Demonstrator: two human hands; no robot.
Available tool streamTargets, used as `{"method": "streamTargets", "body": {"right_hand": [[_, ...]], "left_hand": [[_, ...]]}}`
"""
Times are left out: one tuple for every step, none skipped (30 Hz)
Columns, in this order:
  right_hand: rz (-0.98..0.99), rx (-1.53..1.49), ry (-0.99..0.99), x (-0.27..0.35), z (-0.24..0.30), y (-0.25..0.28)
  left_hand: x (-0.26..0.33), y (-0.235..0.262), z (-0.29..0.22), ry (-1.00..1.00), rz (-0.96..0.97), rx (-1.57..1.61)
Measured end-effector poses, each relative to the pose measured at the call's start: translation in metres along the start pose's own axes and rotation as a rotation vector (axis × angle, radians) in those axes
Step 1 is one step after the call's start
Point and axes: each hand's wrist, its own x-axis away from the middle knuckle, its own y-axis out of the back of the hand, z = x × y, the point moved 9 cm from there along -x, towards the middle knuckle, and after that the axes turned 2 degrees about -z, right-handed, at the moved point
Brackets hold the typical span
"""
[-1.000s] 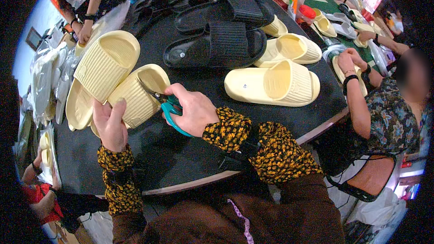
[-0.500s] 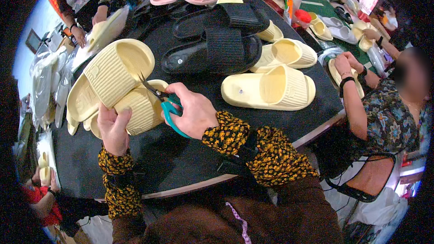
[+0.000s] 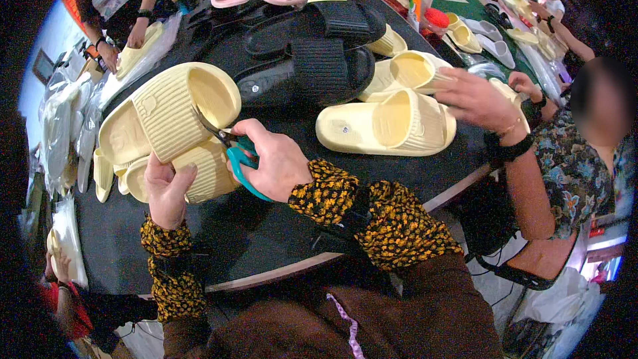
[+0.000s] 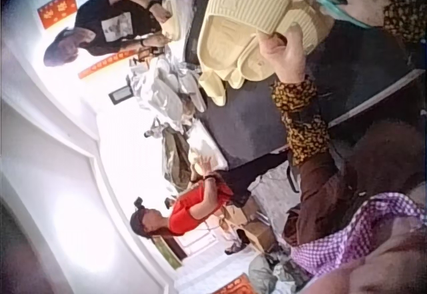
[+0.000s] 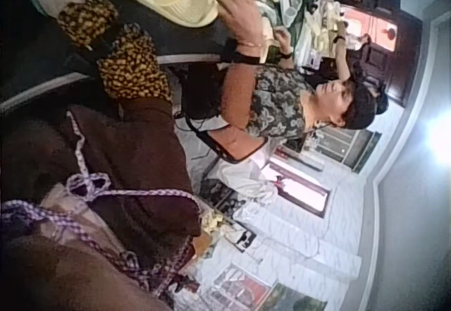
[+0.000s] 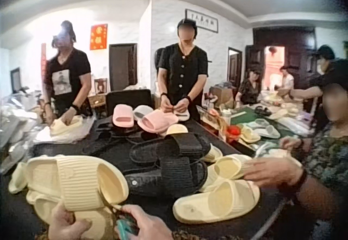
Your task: Use scissors to trim excess material or threads from foam sandals and slides.
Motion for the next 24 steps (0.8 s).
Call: {"method": "streamTargets", "body": {"right_hand": [[-0.035, -0.040, 0.034, -0.001, 0.002, 0.003], [-0.072, -0.078, 0.069, 0.000, 0.005, 0.006], [-0.073, -0.076, 0.069, 0.000, 0.005, 0.006], [-0.061, -0.109, 0.043, -0.001, 0.002, 0.005], [-0.048, -0.143, 0.017, -0.001, 0.000, 0.004], [-0.050, -0.143, 0.017, -0.001, 0.000, 0.005], [-0.027, -0.123, -0.007, -0.002, -0.002, 0.003], [-0.002, -0.105, -0.029, -0.002, -0.004, 0.000], [-0.001, -0.107, -0.028, -0.002, -0.002, -0.001], [-0.010, -0.157, -0.042, -0.001, -0.001, -0.001], [-0.022, -0.201, -0.058, -0.001, -0.002, 0.001], [-0.024, -0.199, -0.059, -0.001, -0.001, 0.002], [-0.045, -0.146, -0.032, -0.002, 0.001, 0.006], [-0.066, -0.094, -0.005, -0.002, 0.003, 0.009], [-0.067, -0.093, -0.005, -0.002, 0.003, 0.009], [-0.062, -0.101, -0.007, -0.001, 0.001, 0.008], [-0.055, -0.111, -0.008, -0.002, 0.000, 0.007], [-0.055, -0.111, -0.007, -0.002, -0.001, 0.007], [-0.064, -0.121, 0.004, -0.002, -0.001, 0.007], [-0.072, -0.132, 0.015, -0.002, 0.000, 0.007], [-0.071, -0.133, 0.017, -0.002, 0.001, 0.008], [-0.058, -0.143, -0.005, -0.002, 0.000, 0.007], [-0.046, -0.152, -0.029, -0.002, -0.002, 0.006], [-0.046, -0.151, -0.028, -0.002, -0.003, 0.005]], "left_hand": [[0.000, -0.001, 0.002, 0.021, 0.014, 0.021], [0.000, -0.002, 0.003, 0.020, 0.016, 0.022], [-0.001, -0.003, 0.004, 0.022, 0.027, 0.026], [-0.001, -0.005, 0.005, 0.025, 0.038, 0.030], [-0.001, -0.005, 0.004, 0.024, 0.040, 0.030], [0.000, -0.006, 0.003, 0.027, 0.042, 0.035], [0.000, -0.006, 0.003, 0.029, 0.045, 0.040], [0.001, -0.005, 0.002, 0.028, 0.044, 0.039], [0.001, -0.004, 0.002, 0.029, 0.048, 0.018], [0.002, -0.003, 0.002, 0.031, 0.051, -0.003], [0.002, -0.004, 0.002, 0.030, 0.053, 0.000], [0.002, -0.007, 0.003, 0.049, 0.080, -0.020], [0.002, -0.009, 0.004, 0.067, 0.107, -0.040], [0.002, -0.010, 0.005, 0.067, 0.108, -0.040], [0.003, -0.012, 0.004, 0.057, 0.102, -0.050], [0.003, -0.012, 0.004, 0.047, 0.096, -0.060], [0.003, -0.012, 0.004, 0.046, 0.095, -0.061], [0.004, -0.012, 0.004, 0.050, 0.096, -0.053], [0.004, -0.012, 0.005, 0.055, 0.097, -0.045], [0.004, -0.012, 0.004, 0.054, 0.095, -0.046], [0.004, -0.012, 0.004, 0.059, 0.097, -0.038], [0.004, -0.012, 0.005, 0.064, 0.099, -0.029], [0.004, -0.012, 0.005, 0.063, 0.098, -0.029], [0.004, -0.012, 0.005, 0.052, 0.106, -0.035]]}}
